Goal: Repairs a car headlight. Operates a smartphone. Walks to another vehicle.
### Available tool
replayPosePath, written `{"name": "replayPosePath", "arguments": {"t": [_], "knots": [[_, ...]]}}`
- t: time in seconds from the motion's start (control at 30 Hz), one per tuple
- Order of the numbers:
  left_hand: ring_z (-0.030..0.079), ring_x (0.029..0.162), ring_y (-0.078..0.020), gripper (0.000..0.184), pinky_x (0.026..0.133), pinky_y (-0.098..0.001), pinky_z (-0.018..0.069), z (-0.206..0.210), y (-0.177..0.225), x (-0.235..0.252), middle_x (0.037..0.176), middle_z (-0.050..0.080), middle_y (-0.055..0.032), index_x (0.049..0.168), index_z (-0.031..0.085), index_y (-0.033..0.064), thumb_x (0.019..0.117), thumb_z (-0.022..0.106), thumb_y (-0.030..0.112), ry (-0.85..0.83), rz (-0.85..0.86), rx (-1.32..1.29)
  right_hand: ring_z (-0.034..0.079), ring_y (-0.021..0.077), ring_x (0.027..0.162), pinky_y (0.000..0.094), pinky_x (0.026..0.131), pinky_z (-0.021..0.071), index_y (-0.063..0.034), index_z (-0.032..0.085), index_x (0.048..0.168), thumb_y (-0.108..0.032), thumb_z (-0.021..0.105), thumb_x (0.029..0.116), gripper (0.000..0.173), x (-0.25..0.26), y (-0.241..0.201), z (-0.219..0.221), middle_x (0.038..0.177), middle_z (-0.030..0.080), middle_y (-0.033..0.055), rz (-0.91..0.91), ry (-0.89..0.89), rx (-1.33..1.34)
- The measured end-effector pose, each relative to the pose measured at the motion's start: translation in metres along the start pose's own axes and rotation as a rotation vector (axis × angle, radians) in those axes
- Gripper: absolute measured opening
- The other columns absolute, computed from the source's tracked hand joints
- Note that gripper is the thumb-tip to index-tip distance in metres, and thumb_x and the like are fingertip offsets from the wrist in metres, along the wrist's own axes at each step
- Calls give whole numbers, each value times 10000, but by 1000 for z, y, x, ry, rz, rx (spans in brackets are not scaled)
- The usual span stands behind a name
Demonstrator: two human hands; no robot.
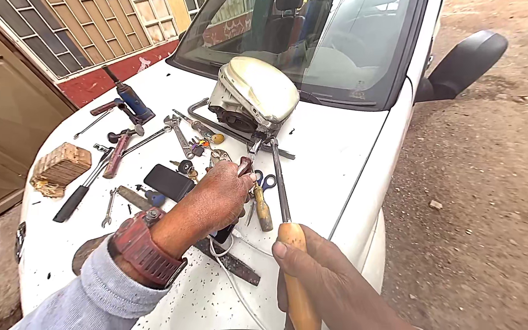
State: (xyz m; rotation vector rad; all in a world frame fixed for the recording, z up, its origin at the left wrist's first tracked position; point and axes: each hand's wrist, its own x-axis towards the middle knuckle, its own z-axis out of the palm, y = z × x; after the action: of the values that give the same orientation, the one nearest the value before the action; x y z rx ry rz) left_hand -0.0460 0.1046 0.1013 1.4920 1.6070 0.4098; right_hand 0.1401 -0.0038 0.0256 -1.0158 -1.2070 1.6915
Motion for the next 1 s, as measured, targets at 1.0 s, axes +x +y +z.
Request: {"name": "replayPosePath", "arguments": {"t": [1.0], "knots": [[652,539,-228,338,507,-347,558,0,-2,3,765,678,-136,1000,574,24,1103,471,328,-13,34,43,666,261,525,381,418,558,-92,546,1103,-477,591,996,402,4,-31,9,736,662,131,136,80,-258]]}}
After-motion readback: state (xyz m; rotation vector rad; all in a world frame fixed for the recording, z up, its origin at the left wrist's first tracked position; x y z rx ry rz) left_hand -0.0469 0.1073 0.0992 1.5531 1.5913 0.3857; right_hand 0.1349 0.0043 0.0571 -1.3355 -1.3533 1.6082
